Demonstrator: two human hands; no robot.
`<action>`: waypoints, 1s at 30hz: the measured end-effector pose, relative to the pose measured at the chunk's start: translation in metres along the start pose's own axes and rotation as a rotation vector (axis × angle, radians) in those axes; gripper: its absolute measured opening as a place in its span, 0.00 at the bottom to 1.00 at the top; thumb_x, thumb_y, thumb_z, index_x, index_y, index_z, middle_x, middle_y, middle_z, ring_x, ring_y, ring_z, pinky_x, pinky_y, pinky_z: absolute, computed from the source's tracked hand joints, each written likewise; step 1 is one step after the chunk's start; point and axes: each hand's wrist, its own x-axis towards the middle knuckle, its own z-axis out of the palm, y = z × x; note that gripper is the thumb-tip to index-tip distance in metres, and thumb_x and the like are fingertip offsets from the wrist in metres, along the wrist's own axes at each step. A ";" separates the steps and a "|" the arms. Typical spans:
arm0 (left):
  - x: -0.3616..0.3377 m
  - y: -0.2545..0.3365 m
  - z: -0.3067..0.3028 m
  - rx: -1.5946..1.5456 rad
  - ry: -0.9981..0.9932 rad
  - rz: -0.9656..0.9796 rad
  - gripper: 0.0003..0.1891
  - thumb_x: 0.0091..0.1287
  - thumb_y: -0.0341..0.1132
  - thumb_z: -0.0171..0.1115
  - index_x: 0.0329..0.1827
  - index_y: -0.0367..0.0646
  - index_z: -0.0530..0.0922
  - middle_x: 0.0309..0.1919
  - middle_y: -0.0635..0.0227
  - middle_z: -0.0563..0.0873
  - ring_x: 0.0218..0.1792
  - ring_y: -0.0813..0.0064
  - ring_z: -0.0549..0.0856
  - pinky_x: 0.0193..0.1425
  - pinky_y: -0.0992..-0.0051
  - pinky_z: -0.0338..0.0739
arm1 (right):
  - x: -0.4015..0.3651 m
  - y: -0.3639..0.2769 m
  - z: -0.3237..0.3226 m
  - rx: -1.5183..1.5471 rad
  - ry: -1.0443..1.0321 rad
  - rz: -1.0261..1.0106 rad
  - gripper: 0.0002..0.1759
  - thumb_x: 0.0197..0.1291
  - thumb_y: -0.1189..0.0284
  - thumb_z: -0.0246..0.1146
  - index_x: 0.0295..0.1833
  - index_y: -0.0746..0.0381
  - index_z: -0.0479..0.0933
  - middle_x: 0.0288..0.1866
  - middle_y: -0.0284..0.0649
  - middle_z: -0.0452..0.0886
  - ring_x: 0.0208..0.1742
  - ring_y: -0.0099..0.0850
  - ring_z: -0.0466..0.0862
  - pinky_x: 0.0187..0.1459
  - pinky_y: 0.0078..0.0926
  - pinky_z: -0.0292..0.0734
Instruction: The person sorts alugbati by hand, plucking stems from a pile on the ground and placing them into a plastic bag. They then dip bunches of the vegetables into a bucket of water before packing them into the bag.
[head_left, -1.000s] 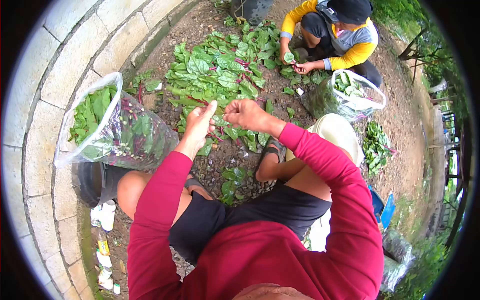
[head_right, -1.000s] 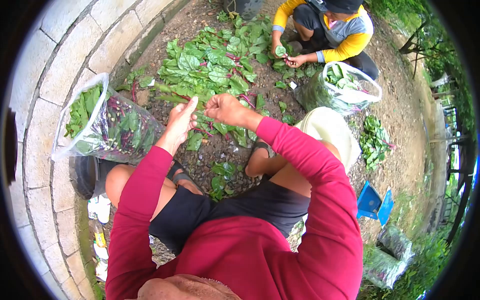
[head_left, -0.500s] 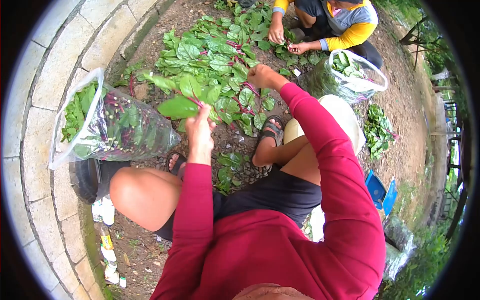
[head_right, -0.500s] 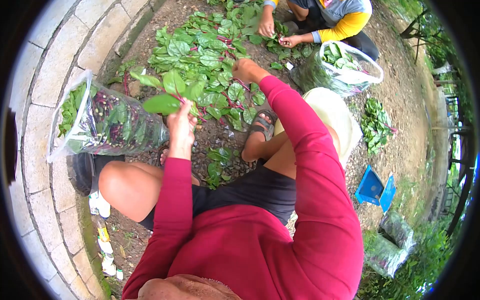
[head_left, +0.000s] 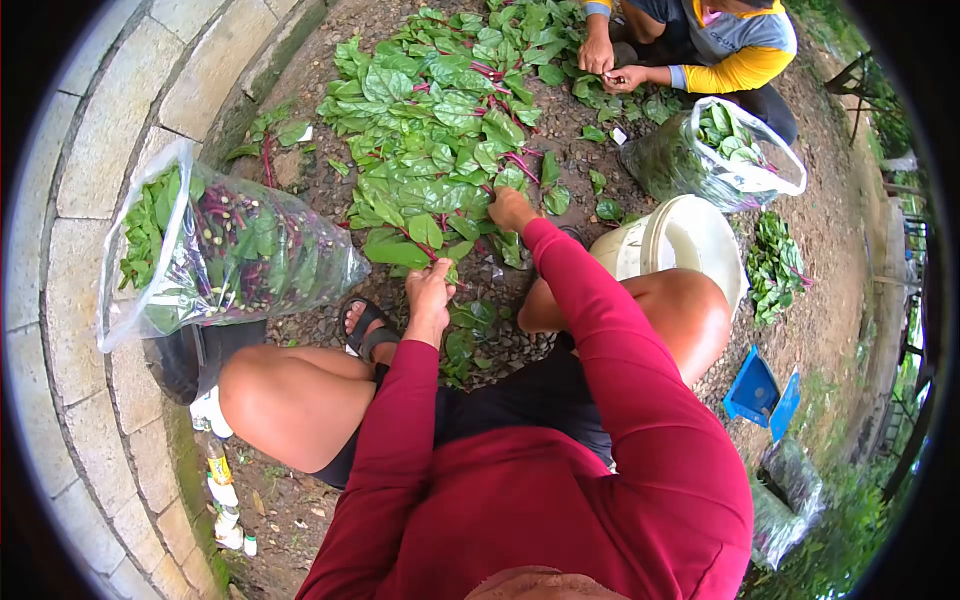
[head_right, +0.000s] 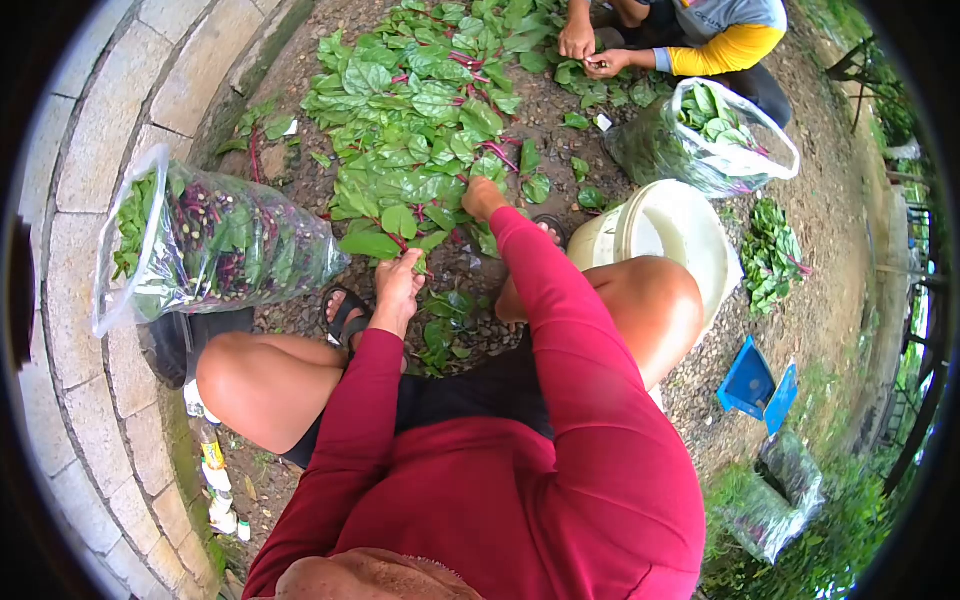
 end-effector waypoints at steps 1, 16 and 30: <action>-0.002 0.003 0.000 -0.014 -0.003 -0.016 0.03 0.72 0.33 0.66 0.45 0.49 0.80 0.34 0.77 0.84 0.26 0.87 0.79 0.22 0.86 0.72 | 0.005 0.003 0.005 -0.020 0.062 -0.044 0.21 0.56 0.65 0.63 0.52 0.67 0.83 0.46 0.60 0.86 0.50 0.53 0.87 0.53 0.44 0.81; 0.012 0.004 0.001 -0.138 -0.040 -0.028 0.08 0.70 0.32 0.67 0.47 0.50 0.75 0.34 0.78 0.82 0.29 0.85 0.79 0.24 0.84 0.73 | -0.034 -0.047 -0.103 0.807 -0.405 0.067 0.11 0.59 0.66 0.76 0.42 0.55 0.81 0.30 0.22 0.82 0.24 0.16 0.76 0.21 0.18 0.64; 0.009 -0.011 -0.003 -0.363 -0.198 0.019 0.08 0.73 0.33 0.65 0.48 0.53 0.73 0.42 0.77 0.82 0.35 0.83 0.81 0.32 0.79 0.78 | -0.126 -0.074 -0.047 0.872 -0.427 0.063 0.15 0.61 0.69 0.74 0.53 0.60 0.84 0.38 0.28 0.87 0.33 0.20 0.83 0.33 0.21 0.81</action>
